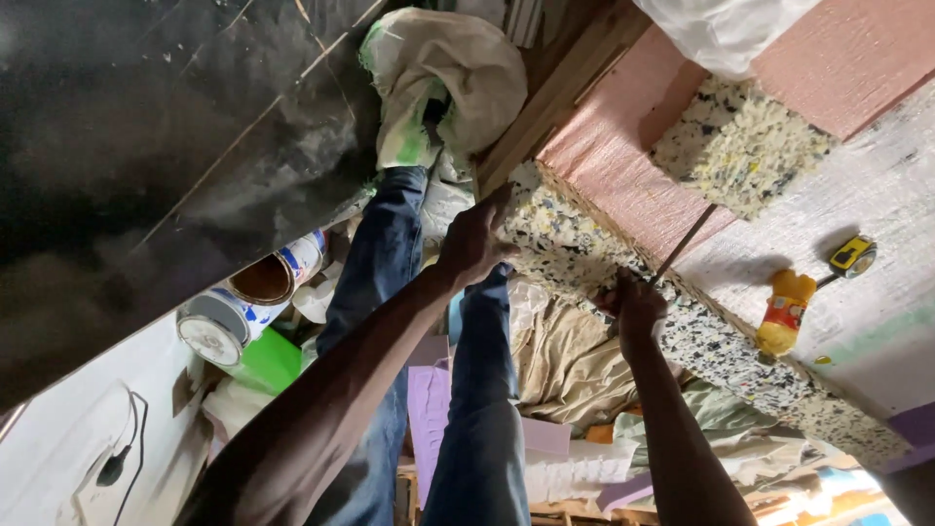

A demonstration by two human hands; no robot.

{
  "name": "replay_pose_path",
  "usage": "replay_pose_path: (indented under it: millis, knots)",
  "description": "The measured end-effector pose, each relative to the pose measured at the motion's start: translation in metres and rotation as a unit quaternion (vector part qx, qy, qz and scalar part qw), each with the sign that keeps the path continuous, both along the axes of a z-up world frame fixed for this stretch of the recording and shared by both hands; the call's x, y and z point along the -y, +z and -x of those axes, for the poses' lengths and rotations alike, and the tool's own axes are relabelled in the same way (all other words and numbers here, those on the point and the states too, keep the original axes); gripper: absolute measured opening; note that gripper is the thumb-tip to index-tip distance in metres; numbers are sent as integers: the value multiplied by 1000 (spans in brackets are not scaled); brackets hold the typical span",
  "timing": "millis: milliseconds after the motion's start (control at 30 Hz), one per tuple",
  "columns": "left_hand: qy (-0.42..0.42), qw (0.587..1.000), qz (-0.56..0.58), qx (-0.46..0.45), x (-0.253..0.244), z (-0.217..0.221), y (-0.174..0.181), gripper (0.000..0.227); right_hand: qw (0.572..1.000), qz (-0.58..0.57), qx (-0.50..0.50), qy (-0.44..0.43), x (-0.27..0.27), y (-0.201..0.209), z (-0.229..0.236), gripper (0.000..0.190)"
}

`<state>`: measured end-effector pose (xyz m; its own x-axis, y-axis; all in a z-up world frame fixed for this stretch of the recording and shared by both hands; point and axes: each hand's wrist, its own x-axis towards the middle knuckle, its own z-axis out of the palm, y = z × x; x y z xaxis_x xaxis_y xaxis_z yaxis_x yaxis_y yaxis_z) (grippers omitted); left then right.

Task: The person applies yellow glue from a plastic bottle onto a rectangular piece of speckled foam insulation. They press the foam onto a wooden board, then use a metal tool to scrape and trim the edges. The person repeats this process with a second piece of foam, applying glue and pressing it into place.

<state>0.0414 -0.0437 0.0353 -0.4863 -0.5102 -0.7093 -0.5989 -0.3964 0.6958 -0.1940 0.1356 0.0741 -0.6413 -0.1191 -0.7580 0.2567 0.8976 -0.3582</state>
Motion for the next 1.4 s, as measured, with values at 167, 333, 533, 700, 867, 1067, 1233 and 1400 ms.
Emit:
replay_pose_path:
  millis: [167, 333, 533, 700, 867, 1067, 1233, 1400]
  knots:
    - [-75, 997, 9, 18, -19, -3, -52, 111, 1000, 20, 15, -17, 6, 7, 2, 45]
    - [-133, 985, 101, 41, -5, 10, -29, 104, 999, 32, 11, -25, 13, 17, 1, 44]
    - [-227, 941, 228, 103, -14, 19, -46, 98, 999, 29, 13, -27, 14, 12, 7, 42]
    - [-216, 951, 185, 122, 3, 26, -29, 89, 999, 33, 18, -32, 14, 6, 4, 36]
    - [-201, 951, 210, 104, -3, 55, -42, 92, 995, 29, 42, -81, 15, 12, 11, 32]
    - [-188, 943, 242, 132, 6, 67, -30, 78, 984, 129, 122, -11, -2, 23, 26, 34]
    - [-285, 915, 194, 209, 10, 74, -49, 137, 995, 60, 79, 13, -29, 33, 31, 30]
    - [-303, 905, 184, 236, 10, 77, -39, 131, 995, 73, 48, -49, -41, 1, 15, 35]
